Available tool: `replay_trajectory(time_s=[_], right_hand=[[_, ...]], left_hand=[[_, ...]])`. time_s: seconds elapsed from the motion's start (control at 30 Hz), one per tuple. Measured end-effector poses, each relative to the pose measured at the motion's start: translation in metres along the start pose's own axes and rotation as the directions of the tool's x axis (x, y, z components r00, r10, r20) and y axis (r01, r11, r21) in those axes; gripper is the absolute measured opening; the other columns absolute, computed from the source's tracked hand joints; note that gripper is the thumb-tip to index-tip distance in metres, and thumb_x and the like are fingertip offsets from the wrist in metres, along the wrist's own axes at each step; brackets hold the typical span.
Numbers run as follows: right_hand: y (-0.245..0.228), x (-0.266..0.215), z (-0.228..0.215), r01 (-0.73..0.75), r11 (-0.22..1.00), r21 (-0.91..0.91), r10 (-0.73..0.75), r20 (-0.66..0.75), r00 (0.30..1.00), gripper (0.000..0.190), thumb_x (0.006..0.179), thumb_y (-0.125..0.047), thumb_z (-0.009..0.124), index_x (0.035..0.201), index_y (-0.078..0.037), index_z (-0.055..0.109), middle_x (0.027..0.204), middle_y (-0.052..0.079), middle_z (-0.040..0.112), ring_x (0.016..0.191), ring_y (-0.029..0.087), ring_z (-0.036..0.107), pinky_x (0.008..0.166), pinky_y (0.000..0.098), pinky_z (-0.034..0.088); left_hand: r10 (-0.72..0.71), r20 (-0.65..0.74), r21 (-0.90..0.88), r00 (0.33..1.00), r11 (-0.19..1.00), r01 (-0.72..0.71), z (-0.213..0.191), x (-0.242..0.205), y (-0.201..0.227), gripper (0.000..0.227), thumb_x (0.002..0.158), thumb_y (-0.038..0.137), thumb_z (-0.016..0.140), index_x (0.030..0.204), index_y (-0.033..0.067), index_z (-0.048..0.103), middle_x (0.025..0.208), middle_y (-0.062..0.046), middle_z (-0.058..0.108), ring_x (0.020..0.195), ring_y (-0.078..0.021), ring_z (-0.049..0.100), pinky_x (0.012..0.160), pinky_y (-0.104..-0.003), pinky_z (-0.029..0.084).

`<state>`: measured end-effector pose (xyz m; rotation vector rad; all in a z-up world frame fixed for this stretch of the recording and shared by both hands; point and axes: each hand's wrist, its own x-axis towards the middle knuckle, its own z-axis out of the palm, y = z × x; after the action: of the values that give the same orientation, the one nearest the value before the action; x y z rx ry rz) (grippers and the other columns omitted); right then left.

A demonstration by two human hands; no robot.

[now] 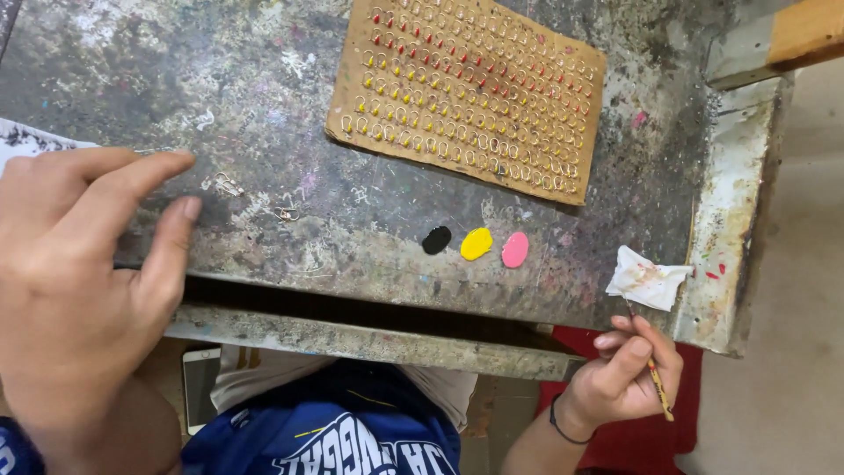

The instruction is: The person is using a fine-tipped tool to apply small dots of black, yellow, and pink paint to small jewelry components on a workbench.

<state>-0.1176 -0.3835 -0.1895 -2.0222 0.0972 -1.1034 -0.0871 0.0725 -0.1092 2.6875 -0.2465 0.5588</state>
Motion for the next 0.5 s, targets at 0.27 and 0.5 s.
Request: replay_trajectory(time_s=[0.27,0.5], right_hand=[[-0.001,0.0,0.002,-0.01,1.0,-0.013,0.01,-0.009,1.0,0.024,0.115,-0.015,0.054,0.113,0.009,0.06,0.093,0.026,0.062,0.059,0.023,0.054,0.057,0.029,0.046],[0.0,0.0,0.001,-0.009,1.0,0.008,0.009,-0.012,1.0,0.026,0.115,-0.019,0.056,0.113,0.007,0.06,0.093,0.025,0.062,0.062,0.022,0.056,0.058,0.0282,0.046]], left_hand=[[0.01,0.03,-0.095,0.999,0.995,-0.007,0.018,0.016,0.014,0.018,0.104,-0.002,0.078,0.122,-0.0048,0.08,0.114,-0.019,0.069,0.101,-0.0356,0.062,0.091,-0.048,0.048],[0.096,-0.003,-0.248,0.995,0.964,-0.093,0.023,0.023,0.032,0.018,0.1,-0.012,0.07,0.114,-0.0027,0.076,0.111,-0.016,0.073,0.094,-0.0348,0.065,0.085,-0.046,0.048]])
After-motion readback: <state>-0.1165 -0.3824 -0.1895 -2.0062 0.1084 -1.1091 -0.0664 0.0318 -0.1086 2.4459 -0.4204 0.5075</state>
